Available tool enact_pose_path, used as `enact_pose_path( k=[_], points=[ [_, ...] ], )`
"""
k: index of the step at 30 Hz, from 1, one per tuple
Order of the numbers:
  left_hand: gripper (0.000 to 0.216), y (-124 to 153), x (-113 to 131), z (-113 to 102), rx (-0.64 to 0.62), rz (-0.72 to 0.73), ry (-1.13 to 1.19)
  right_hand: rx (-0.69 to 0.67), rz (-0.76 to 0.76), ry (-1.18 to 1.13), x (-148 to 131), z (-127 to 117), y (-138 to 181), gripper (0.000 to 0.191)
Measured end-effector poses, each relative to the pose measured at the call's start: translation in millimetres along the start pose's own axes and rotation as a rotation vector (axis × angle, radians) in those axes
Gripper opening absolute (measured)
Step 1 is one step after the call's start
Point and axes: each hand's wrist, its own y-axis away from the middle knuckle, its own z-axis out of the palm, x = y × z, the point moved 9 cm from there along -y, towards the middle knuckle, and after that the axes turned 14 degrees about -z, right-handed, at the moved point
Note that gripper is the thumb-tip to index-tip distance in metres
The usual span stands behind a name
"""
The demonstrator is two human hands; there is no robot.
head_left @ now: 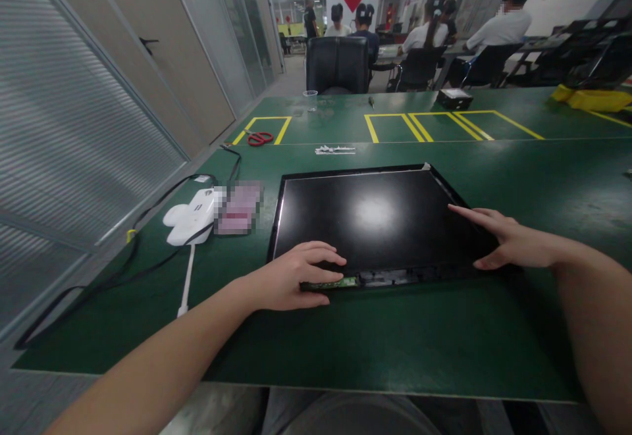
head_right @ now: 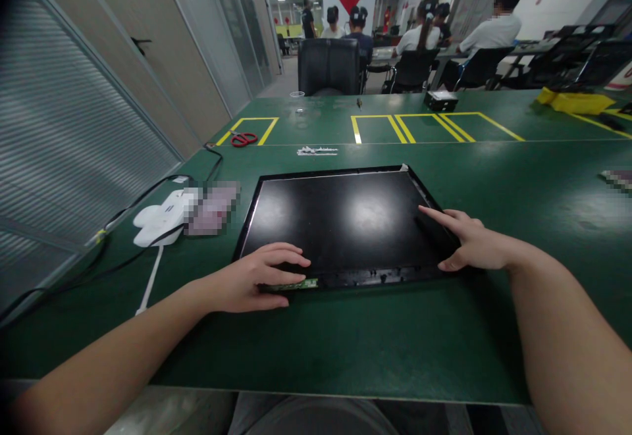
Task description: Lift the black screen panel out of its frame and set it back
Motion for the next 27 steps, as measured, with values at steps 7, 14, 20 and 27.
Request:
enact_pose_path(
  k=[7,14,20,27],
  points=[
    [0.039,-1,-1,0,-0.008,-0.01,0.015,0.06,-0.057,-0.042,5,0,-3,0.119],
    [0.039,-1,1,-1,-0.004,0.005,0.031,0.052,-0.028,-0.029,-8,-3,-1,0.121],
    [0.038,-2,-1,-1,-0.004,-0.003,0.053,0.069,-0.062,-0.058,-5,-4,-2,0.121],
    [0.039,-3,0,-1,-0.015,-0.004,0.062,0.086,-0.071,-0.071,-3,-5,-3,0.119]
  ],
)
